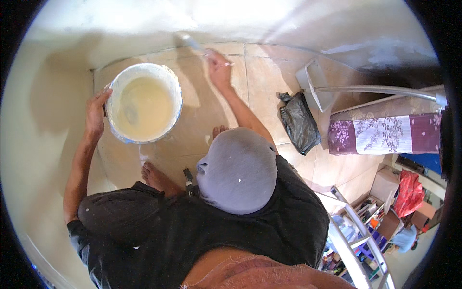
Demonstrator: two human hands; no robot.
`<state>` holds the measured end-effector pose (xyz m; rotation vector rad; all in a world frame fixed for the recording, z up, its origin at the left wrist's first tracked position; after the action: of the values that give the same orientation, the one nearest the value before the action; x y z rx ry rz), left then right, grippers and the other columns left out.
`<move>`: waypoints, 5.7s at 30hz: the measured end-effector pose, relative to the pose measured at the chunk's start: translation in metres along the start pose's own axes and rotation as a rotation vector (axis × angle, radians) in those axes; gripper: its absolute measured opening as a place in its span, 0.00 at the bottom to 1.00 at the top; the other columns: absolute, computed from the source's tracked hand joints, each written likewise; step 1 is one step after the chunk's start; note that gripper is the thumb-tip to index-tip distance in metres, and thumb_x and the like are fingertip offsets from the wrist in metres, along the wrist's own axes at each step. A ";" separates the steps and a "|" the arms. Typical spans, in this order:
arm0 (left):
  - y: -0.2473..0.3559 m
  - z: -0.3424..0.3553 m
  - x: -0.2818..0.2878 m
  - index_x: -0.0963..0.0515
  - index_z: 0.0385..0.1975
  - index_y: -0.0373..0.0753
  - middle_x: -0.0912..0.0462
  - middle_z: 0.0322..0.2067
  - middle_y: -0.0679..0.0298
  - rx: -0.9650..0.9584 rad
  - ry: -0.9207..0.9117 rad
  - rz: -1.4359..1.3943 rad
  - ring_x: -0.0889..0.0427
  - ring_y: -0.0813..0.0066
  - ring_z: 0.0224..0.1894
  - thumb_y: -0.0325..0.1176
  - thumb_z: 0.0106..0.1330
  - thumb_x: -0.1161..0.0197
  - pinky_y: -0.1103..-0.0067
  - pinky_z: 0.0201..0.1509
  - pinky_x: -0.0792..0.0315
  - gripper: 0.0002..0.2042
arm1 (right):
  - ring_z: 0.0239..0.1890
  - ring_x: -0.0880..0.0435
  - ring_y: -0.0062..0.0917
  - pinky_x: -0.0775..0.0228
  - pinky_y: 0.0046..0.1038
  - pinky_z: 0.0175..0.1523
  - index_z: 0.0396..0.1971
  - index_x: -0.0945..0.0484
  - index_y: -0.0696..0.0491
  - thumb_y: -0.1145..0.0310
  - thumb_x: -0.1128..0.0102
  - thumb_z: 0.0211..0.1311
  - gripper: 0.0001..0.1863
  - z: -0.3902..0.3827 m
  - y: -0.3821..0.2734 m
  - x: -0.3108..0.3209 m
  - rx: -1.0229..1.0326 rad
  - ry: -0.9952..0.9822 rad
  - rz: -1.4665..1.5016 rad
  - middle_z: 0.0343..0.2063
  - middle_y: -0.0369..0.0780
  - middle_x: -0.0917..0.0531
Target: The person paints a wall and ceiling using a brush, dipping it into a bucket of paint and applying it to the surfaces.
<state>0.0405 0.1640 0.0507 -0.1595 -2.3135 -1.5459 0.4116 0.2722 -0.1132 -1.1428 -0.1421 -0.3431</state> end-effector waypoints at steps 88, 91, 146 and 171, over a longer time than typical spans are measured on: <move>0.013 -0.001 -0.006 0.17 0.48 0.30 0.13 0.40 0.60 -0.114 -0.042 -0.072 0.17 0.75 0.42 0.46 0.68 0.37 0.79 0.50 0.25 0.22 | 0.42 0.12 0.32 0.19 0.32 0.53 0.51 0.24 0.68 0.78 0.46 0.71 0.13 -0.001 -0.089 0.114 -0.130 0.106 0.076 0.40 0.51 0.14; 0.023 -0.008 -0.006 0.17 0.49 0.30 0.13 0.40 0.60 -0.083 -0.050 0.042 0.17 0.75 0.42 0.46 0.68 0.37 0.79 0.50 0.25 0.23 | 0.43 0.12 0.32 0.20 0.31 0.52 0.52 0.22 0.63 0.80 0.45 0.69 0.14 0.025 -0.172 0.116 -0.021 -0.253 -0.022 0.39 0.48 0.12; 0.011 0.013 -0.013 0.24 0.59 0.28 0.18 0.54 0.57 0.022 -0.126 -0.096 0.20 0.71 0.54 0.37 0.75 0.47 0.76 0.62 0.30 0.21 | 0.20 0.17 0.35 0.27 0.35 0.26 0.35 0.17 0.58 0.79 0.45 0.59 0.08 0.029 -0.223 -0.007 0.478 -0.697 -0.101 0.20 0.47 0.19; 0.036 -0.006 -0.016 0.17 0.48 0.26 0.14 0.40 0.56 -0.025 -0.007 0.071 0.18 0.72 0.42 0.42 0.68 0.36 0.78 0.51 0.26 0.21 | 0.31 0.12 0.27 0.19 0.26 0.37 0.46 0.16 0.54 0.75 0.36 0.61 0.13 0.018 -0.213 -0.011 0.365 -0.573 -0.173 0.34 0.41 0.11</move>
<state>0.0667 0.1745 0.0789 -0.2508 -2.2691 -1.5428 0.3299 0.2114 0.0754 -0.8394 -0.7805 -0.1242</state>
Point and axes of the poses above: each hand's wrist, its own z-axis towards the middle knuckle, its own x-axis out of the back of the hand, y = z × x, the point moved 2 cm from there along z, towards the middle knuckle
